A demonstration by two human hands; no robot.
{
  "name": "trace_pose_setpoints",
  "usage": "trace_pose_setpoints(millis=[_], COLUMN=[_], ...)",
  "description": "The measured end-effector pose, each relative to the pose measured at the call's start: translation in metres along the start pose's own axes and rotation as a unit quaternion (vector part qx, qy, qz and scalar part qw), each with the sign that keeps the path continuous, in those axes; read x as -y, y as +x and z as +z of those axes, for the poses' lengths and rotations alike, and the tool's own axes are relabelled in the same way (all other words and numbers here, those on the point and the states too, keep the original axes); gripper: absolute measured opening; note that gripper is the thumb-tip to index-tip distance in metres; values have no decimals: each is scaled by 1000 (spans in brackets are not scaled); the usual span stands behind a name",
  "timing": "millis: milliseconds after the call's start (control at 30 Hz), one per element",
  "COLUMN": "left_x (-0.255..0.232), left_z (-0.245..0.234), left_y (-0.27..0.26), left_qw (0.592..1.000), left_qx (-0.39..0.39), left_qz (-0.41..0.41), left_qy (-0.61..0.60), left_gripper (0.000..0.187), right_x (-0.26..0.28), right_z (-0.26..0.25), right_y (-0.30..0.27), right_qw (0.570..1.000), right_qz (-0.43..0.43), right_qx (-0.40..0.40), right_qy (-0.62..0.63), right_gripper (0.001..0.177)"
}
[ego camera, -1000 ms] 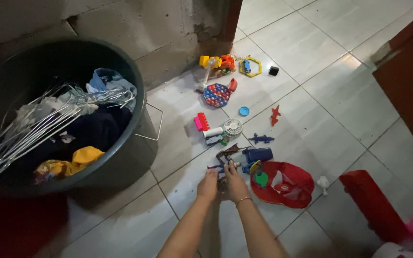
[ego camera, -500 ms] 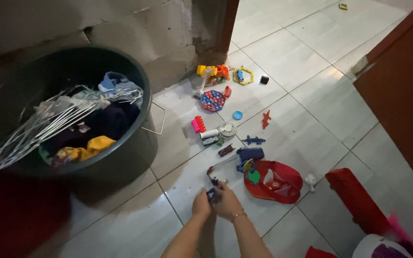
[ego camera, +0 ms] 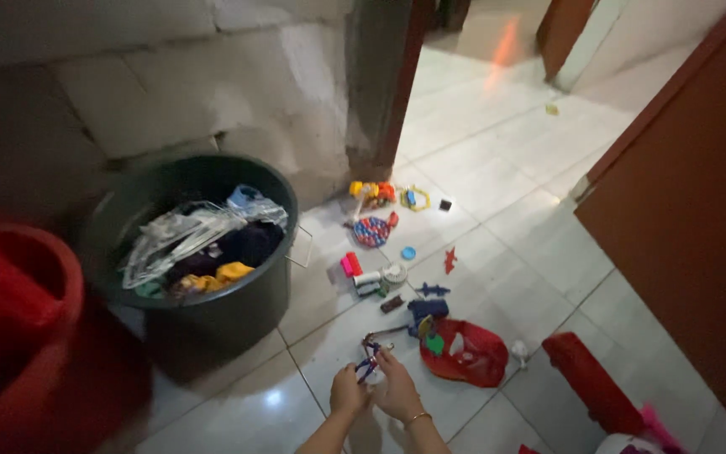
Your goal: Picking up various toys from the floor and putting them into buckets.
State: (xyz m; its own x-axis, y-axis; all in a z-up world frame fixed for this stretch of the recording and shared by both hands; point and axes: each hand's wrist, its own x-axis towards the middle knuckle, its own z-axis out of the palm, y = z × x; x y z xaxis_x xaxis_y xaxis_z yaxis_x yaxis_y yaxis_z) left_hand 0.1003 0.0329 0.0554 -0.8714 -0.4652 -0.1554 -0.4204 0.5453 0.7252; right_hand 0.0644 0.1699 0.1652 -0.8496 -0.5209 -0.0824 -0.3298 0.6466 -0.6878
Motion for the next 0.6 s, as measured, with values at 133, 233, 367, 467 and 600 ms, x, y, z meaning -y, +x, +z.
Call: trace_pose_setpoints(millis=[133, 233, 367, 467, 600], left_x=[-59, -64, -78, -104, -79], left_z=[-83, -114, -184, -271, -343], left_y=[-18, -25, -48, -91, -102], left_qw=[1000, 997, 977, 976, 951], left_qx=[-9, -54, -154, -157, -251], left_qz=[21, 62, 150, 147, 169], left_qy=[3, -10, -7, 36, 63], left_gripper=[46, 46, 48, 49, 47], right_x=[48, 85, 146, 202, 303], right_z=[-27, -40, -52, -57, -62], right_y=[-3, -10, -19, -26, -51], right_qw=[999, 990, 963, 944, 927], right_qz=[-2, -80, -176, -236, -298], right_qx=[-35, -117, -203, -231, -226], right_qy=[0, -12, -21, -20, -26], right_gripper=[72, 58, 49, 48, 52])
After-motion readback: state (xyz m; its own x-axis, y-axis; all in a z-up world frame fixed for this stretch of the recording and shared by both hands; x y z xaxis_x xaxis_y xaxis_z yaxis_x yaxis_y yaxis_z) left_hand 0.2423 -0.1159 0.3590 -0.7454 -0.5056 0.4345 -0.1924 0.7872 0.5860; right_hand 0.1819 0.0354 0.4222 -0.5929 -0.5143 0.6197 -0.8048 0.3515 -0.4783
